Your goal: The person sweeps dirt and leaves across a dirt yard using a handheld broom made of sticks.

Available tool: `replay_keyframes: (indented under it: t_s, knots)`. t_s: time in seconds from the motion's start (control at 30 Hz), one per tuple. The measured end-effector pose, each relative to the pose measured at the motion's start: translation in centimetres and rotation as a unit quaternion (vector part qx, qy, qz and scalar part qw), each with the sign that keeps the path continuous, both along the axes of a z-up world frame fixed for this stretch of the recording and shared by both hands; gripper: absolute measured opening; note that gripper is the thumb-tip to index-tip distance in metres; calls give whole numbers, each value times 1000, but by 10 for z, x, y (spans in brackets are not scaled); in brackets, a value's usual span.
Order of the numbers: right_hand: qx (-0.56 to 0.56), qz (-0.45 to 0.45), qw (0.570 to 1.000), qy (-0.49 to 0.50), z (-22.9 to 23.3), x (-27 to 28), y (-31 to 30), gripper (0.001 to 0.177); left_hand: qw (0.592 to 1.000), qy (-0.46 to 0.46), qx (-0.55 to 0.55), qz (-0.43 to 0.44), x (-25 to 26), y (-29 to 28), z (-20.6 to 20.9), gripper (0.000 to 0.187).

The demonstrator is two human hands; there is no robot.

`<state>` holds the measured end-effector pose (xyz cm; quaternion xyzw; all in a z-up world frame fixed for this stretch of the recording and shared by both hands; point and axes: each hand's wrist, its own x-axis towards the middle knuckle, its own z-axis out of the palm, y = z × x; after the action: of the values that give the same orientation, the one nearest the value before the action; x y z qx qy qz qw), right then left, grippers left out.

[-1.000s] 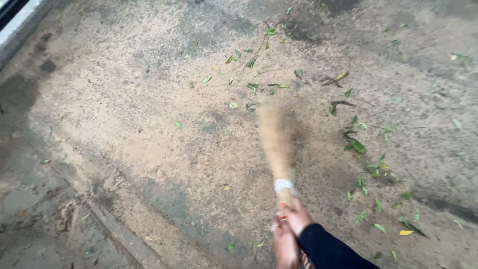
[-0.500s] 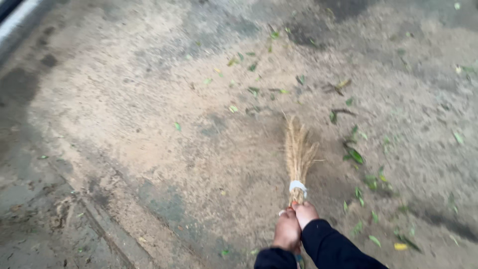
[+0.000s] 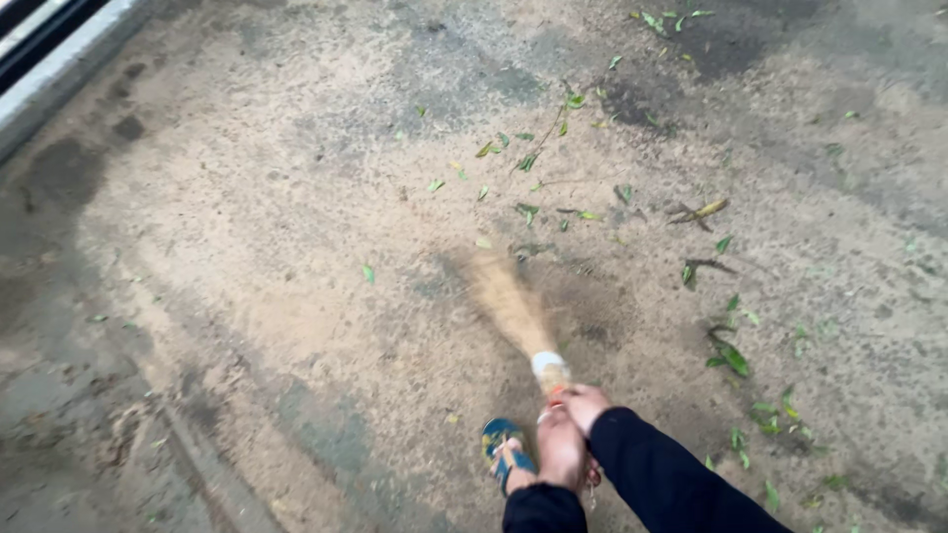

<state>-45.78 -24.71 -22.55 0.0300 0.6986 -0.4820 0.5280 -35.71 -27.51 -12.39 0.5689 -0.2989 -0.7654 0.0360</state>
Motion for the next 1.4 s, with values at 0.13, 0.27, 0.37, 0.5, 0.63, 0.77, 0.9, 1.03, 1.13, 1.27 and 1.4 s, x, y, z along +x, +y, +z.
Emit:
replay_keyframes:
  t_s: [0.13, 0.27, 0.37, 0.5, 0.63, 0.77, 0.9, 1.03, 1.13, 1.27, 1.4]
  knots:
    - [229, -77, 970, 11, 49, -42, 34, 39, 958, 25, -18, -284, -45, -16, -6, 61]
    - [162, -131, 964, 167, 54, -37, 38, 37, 955, 61, -72, -280, -57, -29, 36, 62]
    - [49, -142, 979, 141, 49, -11, 18, 29, 985, 58, -76, -144, -36, -27, 50, 56]
    - [32, 57, 983, 173, 49, 23, -43, 29, 994, 22, -107, 29, -15, -44, 27, 49]
    - [-9, -44, 999, -27, 10, -3, -85, 28, 998, 21, -53, 18, -22, -71, -4, 44]
    - [156, 0, 978, 141, 15, -70, -69, 25, 977, 21, -40, -210, -82, -105, -6, 42]
    - [160, -124, 969, 143, 80, -105, -90, 28, 946, 8, -97, -309, -116, -138, 28, 43]
    - [70, -119, 974, 177, 113, -96, -118, 32, 973, 37, -126, -188, -92, -136, 50, 46]
    - [-26, -49, 985, 164, 93, -77, -152, 39, 949, -68, -298, -79, -80, -142, 38, 51]
    - [-1, 161, 975, 154, 47, -67, -224, 33, 943, -158, -293, -20, -66, -194, 27, 50]
    - [72, 103, 992, 20, 54, -91, -242, 34, 996, 25, -72, 53, -77, -246, 28, 60]
